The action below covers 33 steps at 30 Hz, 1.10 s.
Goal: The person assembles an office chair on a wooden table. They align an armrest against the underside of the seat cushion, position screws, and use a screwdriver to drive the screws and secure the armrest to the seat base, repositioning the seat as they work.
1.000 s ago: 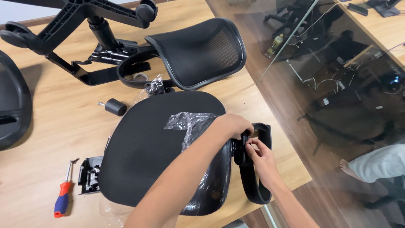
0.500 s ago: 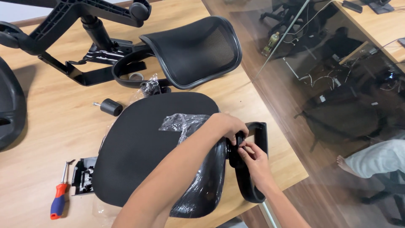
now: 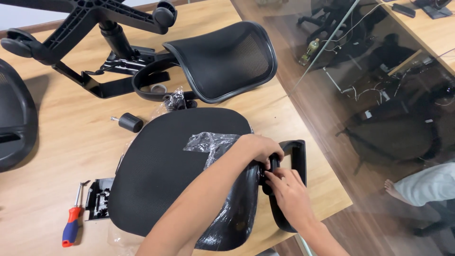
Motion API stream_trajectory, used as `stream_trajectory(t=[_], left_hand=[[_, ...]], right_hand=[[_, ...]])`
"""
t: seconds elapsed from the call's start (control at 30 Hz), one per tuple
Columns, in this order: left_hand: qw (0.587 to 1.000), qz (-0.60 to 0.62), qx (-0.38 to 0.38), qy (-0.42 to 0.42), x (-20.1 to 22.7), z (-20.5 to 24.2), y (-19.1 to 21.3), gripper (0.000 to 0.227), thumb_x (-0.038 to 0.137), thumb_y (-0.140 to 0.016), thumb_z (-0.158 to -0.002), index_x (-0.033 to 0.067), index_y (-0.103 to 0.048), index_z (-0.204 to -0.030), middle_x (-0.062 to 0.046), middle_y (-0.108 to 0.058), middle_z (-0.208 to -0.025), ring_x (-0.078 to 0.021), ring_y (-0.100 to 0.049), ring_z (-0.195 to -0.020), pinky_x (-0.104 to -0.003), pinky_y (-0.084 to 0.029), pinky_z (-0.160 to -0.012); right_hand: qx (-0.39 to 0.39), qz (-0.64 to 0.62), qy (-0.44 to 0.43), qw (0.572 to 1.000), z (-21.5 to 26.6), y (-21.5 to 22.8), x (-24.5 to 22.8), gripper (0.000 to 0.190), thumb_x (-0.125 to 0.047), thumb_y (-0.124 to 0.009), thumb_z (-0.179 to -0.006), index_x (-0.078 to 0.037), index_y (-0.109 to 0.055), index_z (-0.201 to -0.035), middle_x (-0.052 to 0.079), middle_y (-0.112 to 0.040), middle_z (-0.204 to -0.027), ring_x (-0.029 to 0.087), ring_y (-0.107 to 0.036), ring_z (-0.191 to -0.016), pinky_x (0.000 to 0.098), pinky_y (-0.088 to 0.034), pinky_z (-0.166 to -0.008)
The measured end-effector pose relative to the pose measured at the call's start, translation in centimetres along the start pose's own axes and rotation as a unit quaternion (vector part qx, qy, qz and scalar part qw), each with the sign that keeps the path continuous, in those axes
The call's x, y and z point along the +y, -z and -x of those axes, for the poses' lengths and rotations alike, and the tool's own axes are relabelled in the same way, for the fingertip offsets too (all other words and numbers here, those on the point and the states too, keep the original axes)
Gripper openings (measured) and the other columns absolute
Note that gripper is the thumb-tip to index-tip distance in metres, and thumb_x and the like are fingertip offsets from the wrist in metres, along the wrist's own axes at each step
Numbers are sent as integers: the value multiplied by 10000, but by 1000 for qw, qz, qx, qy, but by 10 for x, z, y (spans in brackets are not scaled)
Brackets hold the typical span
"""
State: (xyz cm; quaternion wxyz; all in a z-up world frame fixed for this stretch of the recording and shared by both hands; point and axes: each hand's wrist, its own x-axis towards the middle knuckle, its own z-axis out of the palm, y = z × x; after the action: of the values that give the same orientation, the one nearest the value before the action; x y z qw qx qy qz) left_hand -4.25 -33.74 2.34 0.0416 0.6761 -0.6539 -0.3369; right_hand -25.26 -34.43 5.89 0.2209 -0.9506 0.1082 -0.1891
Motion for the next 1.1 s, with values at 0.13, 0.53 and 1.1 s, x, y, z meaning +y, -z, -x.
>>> stream_trajectory(t=[0.13,0.53,1.1], left_hand=[[1000,22,-7,3,-3,-4,-2,526,210,-857,-752,282,-687,-1245,1,-749,-1178,-241,-685,-1132,-407,-494,-958],[999,35,-9,13,3,5,5,545,204,-857,-737,280,-693,-1251,-8,-749,-1176,-248,-687,-1120,-408,-513,-954],[999,9,-10,38,10,17,14,636,241,-863,-740,314,-653,-1335,8,-711,-1264,-253,-664,-1177,-411,-520,-990]], right_hand=[[-35,16,14,999,-4,-1,-4,325,-43,-702,-851,-25,-722,-1175,111,-651,-1078,297,-606,-1009,396,-506,-865],[-115,-2,99,988,-10,2,8,327,-16,-731,-771,6,-728,-1097,109,-654,-1102,268,-610,-1070,389,-503,-930],[-39,-177,-323,929,4,-34,10,727,-298,-761,-815,-15,-418,-1390,177,-675,-1060,260,-641,-1031,378,-488,-894]])
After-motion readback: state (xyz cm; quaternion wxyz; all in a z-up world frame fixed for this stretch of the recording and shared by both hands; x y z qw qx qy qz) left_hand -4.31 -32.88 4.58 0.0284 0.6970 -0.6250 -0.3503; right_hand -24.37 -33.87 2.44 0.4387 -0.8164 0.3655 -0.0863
